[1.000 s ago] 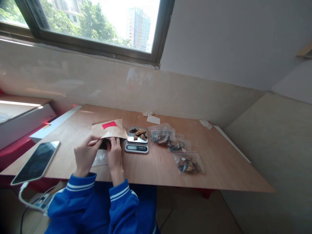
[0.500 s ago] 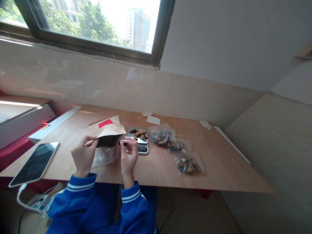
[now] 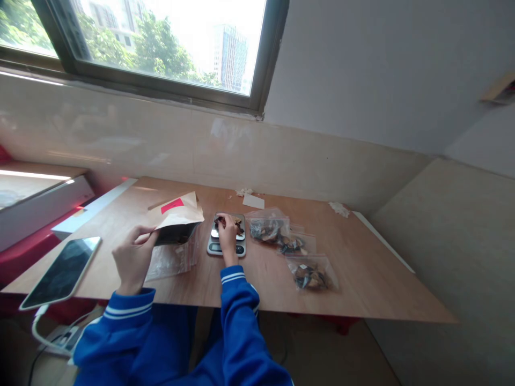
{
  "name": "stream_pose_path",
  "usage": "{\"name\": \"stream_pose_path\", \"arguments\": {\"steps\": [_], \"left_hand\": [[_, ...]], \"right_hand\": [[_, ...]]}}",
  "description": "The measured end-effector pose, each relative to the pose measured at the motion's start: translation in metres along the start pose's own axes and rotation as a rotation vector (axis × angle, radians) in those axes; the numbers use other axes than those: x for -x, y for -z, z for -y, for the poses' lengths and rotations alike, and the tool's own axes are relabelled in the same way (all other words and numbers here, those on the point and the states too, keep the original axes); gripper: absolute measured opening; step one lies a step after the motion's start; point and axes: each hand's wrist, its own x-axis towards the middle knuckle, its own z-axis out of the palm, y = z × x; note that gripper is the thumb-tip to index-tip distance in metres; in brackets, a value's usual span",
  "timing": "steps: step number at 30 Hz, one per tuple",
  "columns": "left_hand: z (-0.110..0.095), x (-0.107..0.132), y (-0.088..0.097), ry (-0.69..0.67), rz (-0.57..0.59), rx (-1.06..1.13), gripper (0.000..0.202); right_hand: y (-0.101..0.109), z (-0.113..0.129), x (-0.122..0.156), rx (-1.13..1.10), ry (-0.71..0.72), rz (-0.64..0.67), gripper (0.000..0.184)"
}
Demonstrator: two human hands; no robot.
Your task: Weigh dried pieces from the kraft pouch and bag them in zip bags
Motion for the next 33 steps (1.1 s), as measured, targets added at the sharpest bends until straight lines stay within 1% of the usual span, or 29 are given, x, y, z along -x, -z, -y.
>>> {"name": "stream_pose_path", "arguments": {"steps": [3, 6, 9, 11, 13, 15, 18, 20, 22, 26, 30, 33], "left_hand": [[0.001, 0.0, -0.001, -0.005, 0.008, 0.007, 0.017], [0.001, -0.001, -0.002, -0.015, 0.01, 0.008, 0.017], [0.001, -0.002, -0.002, -0.014, 0.006, 0.002, 0.017], [0.001, -0.002, -0.003, -0.013, 0.003, -0.002, 0.018], [0.001, -0.002, -0.003, -0.016, 0.003, 0.0, 0.018], [0.001, -0.001, -0.004, -0.021, 0.007, 0.0, 0.019], [0.001, 0.0, -0.004, -0.022, 0.013, -0.004, 0.019], [0.0, 0.0, -0.004, -0.02, 0.019, -0.006, 0.018], [0.001, 0.0, -0.004, -0.017, 0.025, -0.007, 0.018], [0.003, -0.001, -0.005, -0.016, 0.018, -0.008, 0.019], [0.004, -0.001, -0.005, -0.016, 0.02, -0.013, 0.02], [0.003, -0.001, -0.005, -0.021, 0.028, -0.013, 0.02]], "right_hand": [[0.003, -0.002, 0.001, 0.016, -0.022, -0.015, 0.024], [0.009, -0.004, 0.004, 0.029, -0.069, -0.112, 0.025], [0.018, -0.007, 0.012, -0.048, -0.138, -0.222, 0.029], [0.025, -0.009, 0.02, -0.081, -0.168, -0.254, 0.029], [0.033, -0.012, 0.028, -0.055, -0.177, -0.239, 0.026], [0.038, -0.015, 0.034, -0.003, -0.163, -0.186, 0.024], [0.042, -0.017, 0.038, 0.05, -0.088, -0.096, 0.021], [0.041, -0.019, 0.038, 0.062, -0.028, -0.068, 0.02], [0.04, -0.02, 0.038, 0.08, -0.001, -0.072, 0.02], [0.039, -0.023, 0.039, 0.15, 0.004, -0.067, 0.02], [0.038, -0.028, 0.042, 0.279, -0.018, -0.081, 0.022], [0.037, -0.031, 0.044, 0.328, -0.023, -0.059, 0.023]]}}
